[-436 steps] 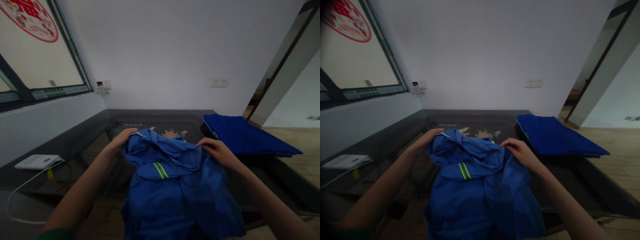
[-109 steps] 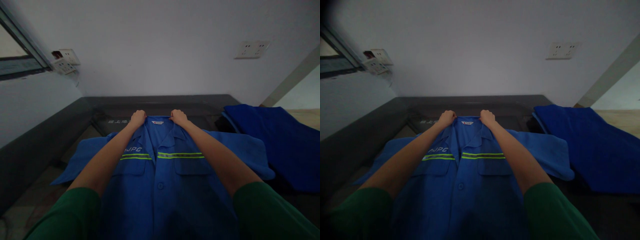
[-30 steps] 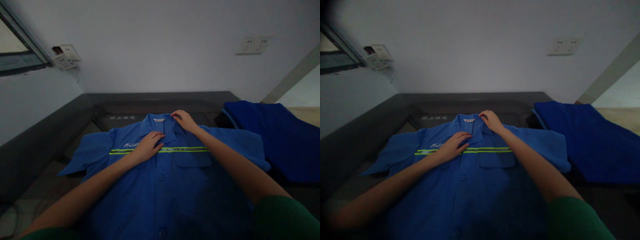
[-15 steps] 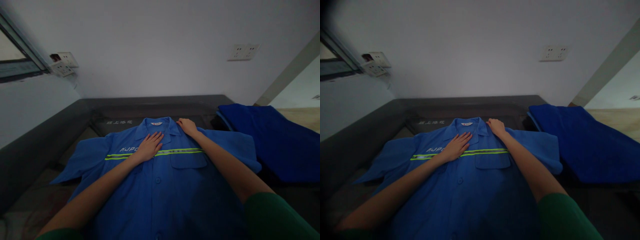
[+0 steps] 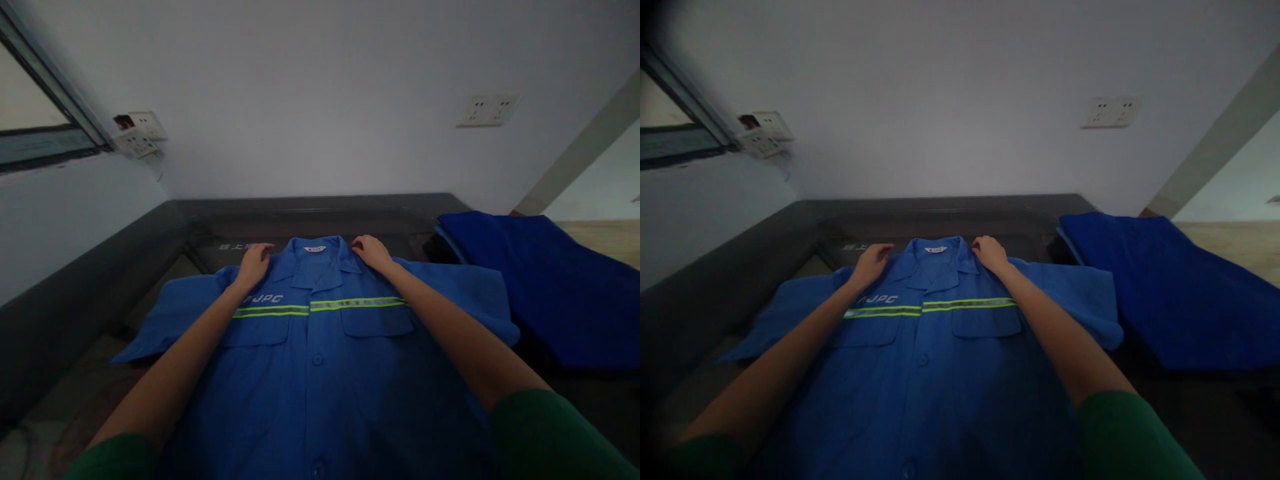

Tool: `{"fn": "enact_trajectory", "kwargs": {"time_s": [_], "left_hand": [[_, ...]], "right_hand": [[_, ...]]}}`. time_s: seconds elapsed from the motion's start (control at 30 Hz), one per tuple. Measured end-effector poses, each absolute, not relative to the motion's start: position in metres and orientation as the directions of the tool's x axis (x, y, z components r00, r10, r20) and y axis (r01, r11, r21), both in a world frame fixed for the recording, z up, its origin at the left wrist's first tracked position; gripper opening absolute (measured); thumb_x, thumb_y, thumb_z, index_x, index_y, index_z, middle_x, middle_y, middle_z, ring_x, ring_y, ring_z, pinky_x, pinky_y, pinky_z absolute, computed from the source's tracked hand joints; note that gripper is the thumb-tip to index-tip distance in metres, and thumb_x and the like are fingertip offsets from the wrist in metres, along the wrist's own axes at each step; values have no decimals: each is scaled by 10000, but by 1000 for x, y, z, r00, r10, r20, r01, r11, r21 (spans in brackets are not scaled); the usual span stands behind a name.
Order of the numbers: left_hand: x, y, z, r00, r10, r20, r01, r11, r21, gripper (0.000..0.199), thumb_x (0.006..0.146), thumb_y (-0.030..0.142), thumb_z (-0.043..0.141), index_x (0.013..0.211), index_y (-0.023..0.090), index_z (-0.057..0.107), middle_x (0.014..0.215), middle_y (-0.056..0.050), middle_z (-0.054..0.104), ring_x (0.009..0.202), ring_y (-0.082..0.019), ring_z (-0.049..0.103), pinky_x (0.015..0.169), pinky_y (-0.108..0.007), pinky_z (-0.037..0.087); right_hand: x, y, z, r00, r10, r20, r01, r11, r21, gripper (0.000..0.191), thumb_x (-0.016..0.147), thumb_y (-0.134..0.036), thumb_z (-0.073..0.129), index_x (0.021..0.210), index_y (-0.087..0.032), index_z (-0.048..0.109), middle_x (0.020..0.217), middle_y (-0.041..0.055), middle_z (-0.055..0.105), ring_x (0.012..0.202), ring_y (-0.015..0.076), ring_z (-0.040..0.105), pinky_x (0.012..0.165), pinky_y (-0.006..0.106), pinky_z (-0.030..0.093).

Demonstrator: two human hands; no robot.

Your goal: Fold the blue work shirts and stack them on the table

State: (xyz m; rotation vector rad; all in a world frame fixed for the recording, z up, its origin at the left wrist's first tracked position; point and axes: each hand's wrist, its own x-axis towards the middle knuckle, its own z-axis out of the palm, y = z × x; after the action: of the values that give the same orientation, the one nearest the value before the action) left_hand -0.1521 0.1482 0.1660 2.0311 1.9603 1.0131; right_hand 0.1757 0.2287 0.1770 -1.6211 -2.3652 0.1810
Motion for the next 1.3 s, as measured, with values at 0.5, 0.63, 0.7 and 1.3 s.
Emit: {"fn": "enact_trajectory", "kwargs": {"time_s": [0.5, 0.63, 0.7, 1.3], "left_hand": [[-172, 180, 176, -288, 898, 332, 797, 33, 603, 196, 831, 298, 483, 838, 170, 631, 881, -54, 688, 839, -202, 622, 783, -288, 457], [-169, 183, 169, -299, 911, 284, 893, 162, 420, 261, 912, 329, 407, 952, 182, 619, 905, -103, 692, 883, -251, 636, 795, -341, 452], [-164, 183, 162, -251, 926, 282, 952, 183, 246, 305, 943, 332, 358, 1007, 168, 608, 937, -145, 687, 926, -287, 636, 842, -398, 441], [-166, 187, 159, -211, 951, 227, 977, 213, 17, 378, 968, 320, 290, 1069, 143, 609, 1081, -168, 665, 1005, -293, 631, 833, -384, 471]], "right_hand": [[160, 237, 180, -219, 967, 130, 949, 242, -202, 285, 956, -258, 428, 1049, -143, 672, 1051, 158, 706, 1000, 257, 656, 795, 315, 466], [148, 239, 176, -226, 967, 118, 957, 243, -158, 334, 967, -268, 365, 1106, -127, 634, 1036, 193, 704, 962, 283, 669, 793, 351, 452], [143, 238, 171, -233, 964, 130, 960, 249, -130, 358, 970, -251, 333, 1108, -91, 621, 1031, 227, 695, 982, 297, 660, 858, 387, 420], [152, 205, 159, -327, 899, 291, 933, 356, -52, 349, 976, -277, 382, 1276, -187, 537, 1266, 141, 558, 1143, 274, 471, 888, 384, 409]]}}
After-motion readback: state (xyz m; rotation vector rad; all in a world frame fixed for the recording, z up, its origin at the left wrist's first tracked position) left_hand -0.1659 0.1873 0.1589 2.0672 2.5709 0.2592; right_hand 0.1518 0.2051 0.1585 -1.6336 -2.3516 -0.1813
